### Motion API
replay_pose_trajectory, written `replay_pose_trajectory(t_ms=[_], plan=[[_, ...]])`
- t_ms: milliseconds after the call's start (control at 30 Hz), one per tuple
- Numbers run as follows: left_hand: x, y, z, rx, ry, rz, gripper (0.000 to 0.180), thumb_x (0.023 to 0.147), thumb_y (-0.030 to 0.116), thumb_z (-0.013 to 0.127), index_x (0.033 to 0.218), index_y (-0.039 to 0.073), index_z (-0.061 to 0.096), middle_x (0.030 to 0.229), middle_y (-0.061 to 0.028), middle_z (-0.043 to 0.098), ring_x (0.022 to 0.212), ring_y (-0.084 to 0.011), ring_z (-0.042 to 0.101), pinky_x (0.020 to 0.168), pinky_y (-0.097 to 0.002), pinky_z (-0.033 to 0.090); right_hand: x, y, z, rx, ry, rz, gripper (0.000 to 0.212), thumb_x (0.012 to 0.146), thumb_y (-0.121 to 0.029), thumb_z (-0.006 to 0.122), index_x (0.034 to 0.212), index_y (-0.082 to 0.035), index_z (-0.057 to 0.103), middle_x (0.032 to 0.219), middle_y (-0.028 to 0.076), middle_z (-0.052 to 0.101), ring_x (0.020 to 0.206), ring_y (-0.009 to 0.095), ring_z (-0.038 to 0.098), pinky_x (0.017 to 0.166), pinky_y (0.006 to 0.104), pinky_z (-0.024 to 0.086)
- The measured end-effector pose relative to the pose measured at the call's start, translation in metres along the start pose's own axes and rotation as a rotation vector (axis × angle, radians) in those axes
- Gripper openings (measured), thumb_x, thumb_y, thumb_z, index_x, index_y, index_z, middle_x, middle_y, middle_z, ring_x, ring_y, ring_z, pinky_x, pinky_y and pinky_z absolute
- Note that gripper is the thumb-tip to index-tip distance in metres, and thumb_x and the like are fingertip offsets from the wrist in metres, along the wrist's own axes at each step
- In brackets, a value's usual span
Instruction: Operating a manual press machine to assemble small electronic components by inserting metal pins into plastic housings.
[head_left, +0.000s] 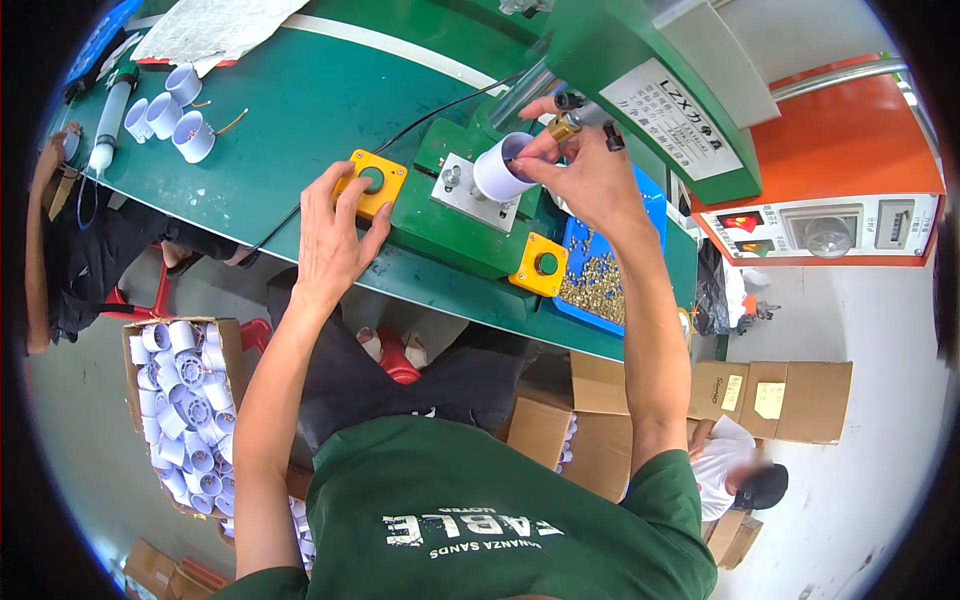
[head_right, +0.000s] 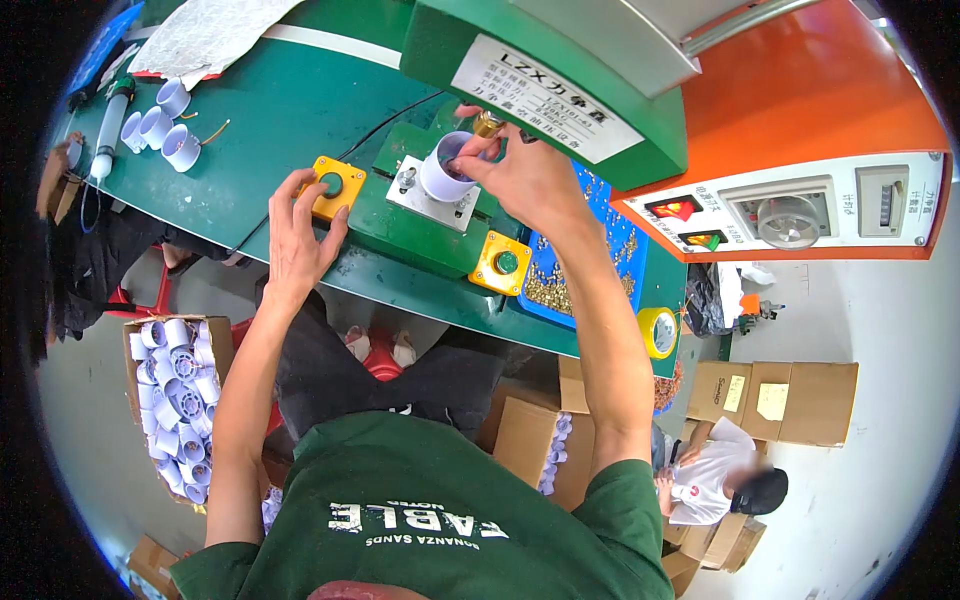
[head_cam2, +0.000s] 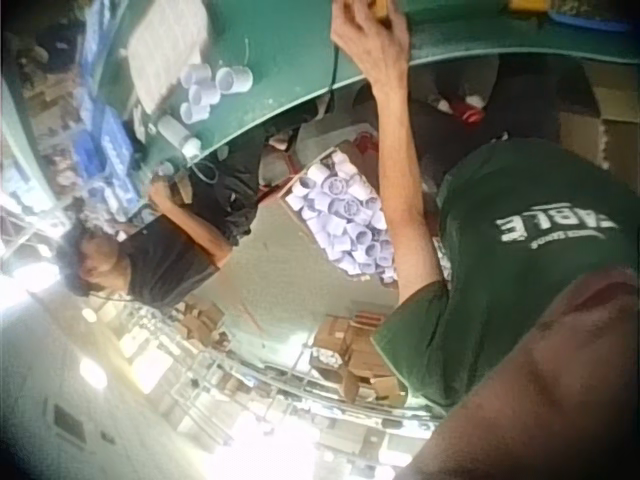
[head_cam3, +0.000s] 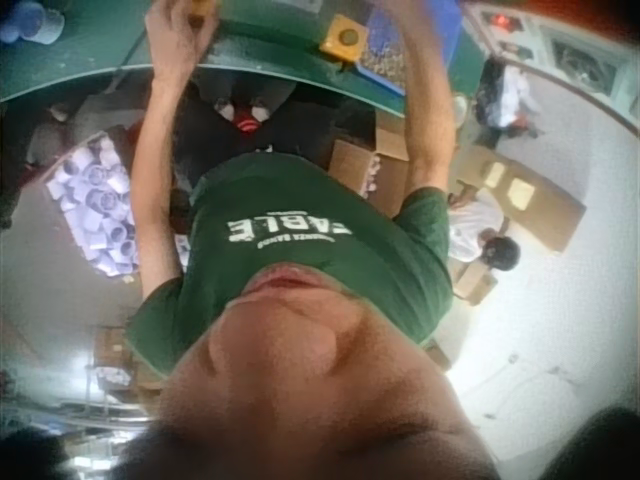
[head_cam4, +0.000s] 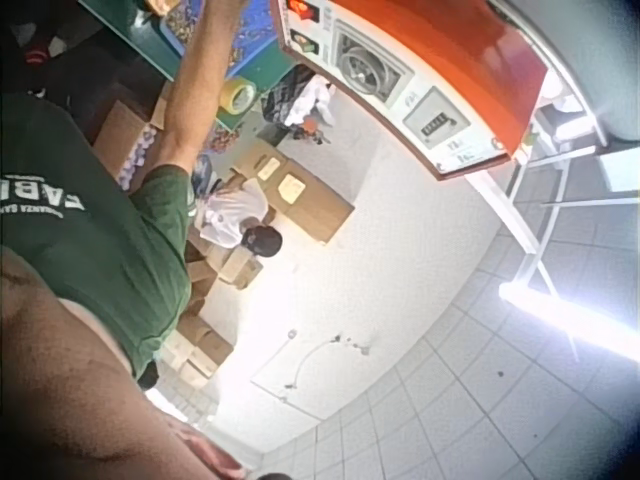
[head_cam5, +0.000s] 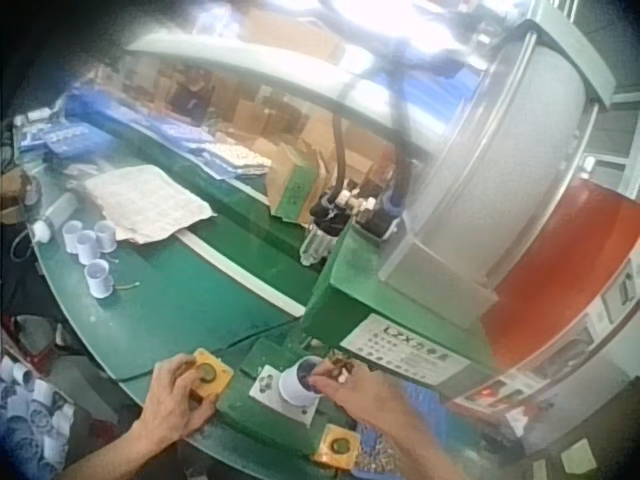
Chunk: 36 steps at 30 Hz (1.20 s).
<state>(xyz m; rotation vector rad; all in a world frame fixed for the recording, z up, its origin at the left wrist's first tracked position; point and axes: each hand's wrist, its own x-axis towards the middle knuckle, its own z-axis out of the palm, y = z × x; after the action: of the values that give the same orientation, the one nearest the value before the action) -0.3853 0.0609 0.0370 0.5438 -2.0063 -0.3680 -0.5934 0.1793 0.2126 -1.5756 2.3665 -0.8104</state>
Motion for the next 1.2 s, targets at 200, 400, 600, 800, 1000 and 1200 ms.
replay_pose_trajectory(t_ms=[200, 400, 600, 800, 1000, 1200], plan=[[0.000, 0.000, 0.000, -0.001, -0.003, -0.004, 0.048, 0.075, 0.008, 0.078, 0.116, 0.006, 0.053, 0.125, -0.0172, 0.049, 0.104, -0.0354, 0.052, 0.087, -0.0420, 0.046, 0.001, 0.010, 0.004, -0.055, -0.128, 0.217, 0.037, 0.081, -0.039, 0.071, 0.102, -0.009, 0.068, 0.092, 0.012, 0.071, 0.086, 0.026, 0.067, 0.079, 0.0351, 0.051], [0.000, 0.000, -0.001, 0.013, -0.011, 0.002, 0.050, 0.074, 0.007, 0.079, 0.116, 0.006, 0.053, 0.125, -0.0178, 0.049, 0.104, -0.0360, 0.052, 0.086, -0.0424, 0.046, -0.003, -0.007, 0.001, -0.010, -0.088, 0.185, 0.027, 0.077, -0.029, 0.074, 0.090, -0.006, 0.070, 0.088, 0.012, 0.069, 0.079, 0.025, 0.064, 0.076, 0.0348, 0.050], [0.001, 0.001, 0.000, 0.007, -0.005, 0.011, 0.052, 0.073, 0.006, 0.079, 0.117, 0.006, 0.052, 0.125, -0.0182, 0.049, 0.105, -0.0360, 0.052, 0.087, -0.0430, 0.046, -0.001, -0.015, -0.004, -0.038, -0.134, 0.255, 0.027, 0.076, -0.027, 0.075, 0.090, -0.005, 0.070, 0.087, 0.011, 0.069, 0.079, 0.023, 0.064, 0.075, 0.0331, 0.050], [-0.002, -0.002, -0.001, 0.019, -0.020, 0.012, 0.052, 0.073, 0.005, 0.079, 0.118, 0.006, 0.052, 0.126, -0.0183, 0.048, 0.106, -0.0361, 0.052, 0.087, -0.0429, 0.046, -0.003, -0.020, -0.013, 0.022, -0.217, 0.349, 0.047, 0.072, -0.043, 0.077, 0.105, -0.010, 0.070, 0.089, 0.006, 0.066, 0.077, 0.018, 0.061, 0.073, 0.0303, 0.048], [0.001, 0.002, 0.003, 0.009, -0.027, 0.010, 0.051, 0.073, 0.006, 0.078, 0.117, 0.006, 0.052, 0.126, -0.0185, 0.048, 0.106, -0.0366, 0.052, 0.087, -0.0434, 0.046, -0.013, -0.013, -0.013, -0.047, -0.095, 0.313, 0.040, 0.081, -0.041, 0.072, 0.105, -0.008, 0.072, 0.097, 0.007, 0.071, 0.085, 0.020, 0.066, 0.081, 0.0310, 0.049], [-0.001, 0.002, 0.000, 0.024, -0.034, -0.009, 0.048, 0.074, 0.005, 0.078, 0.115, 0.005, 0.053, 0.124, -0.0181, 0.049, 0.107, -0.0362, 0.052, 0.087, -0.0438, 0.045, -0.025, -0.013, -0.008, 0.063, 0.064, 0.277, 0.022, 0.084, -0.022, 0.072, 0.095, -0.003, 0.074, 0.086, 0.007, 0.071, 0.077, 0.014, 0.063, 0.068, 0.0288, 0.049]])
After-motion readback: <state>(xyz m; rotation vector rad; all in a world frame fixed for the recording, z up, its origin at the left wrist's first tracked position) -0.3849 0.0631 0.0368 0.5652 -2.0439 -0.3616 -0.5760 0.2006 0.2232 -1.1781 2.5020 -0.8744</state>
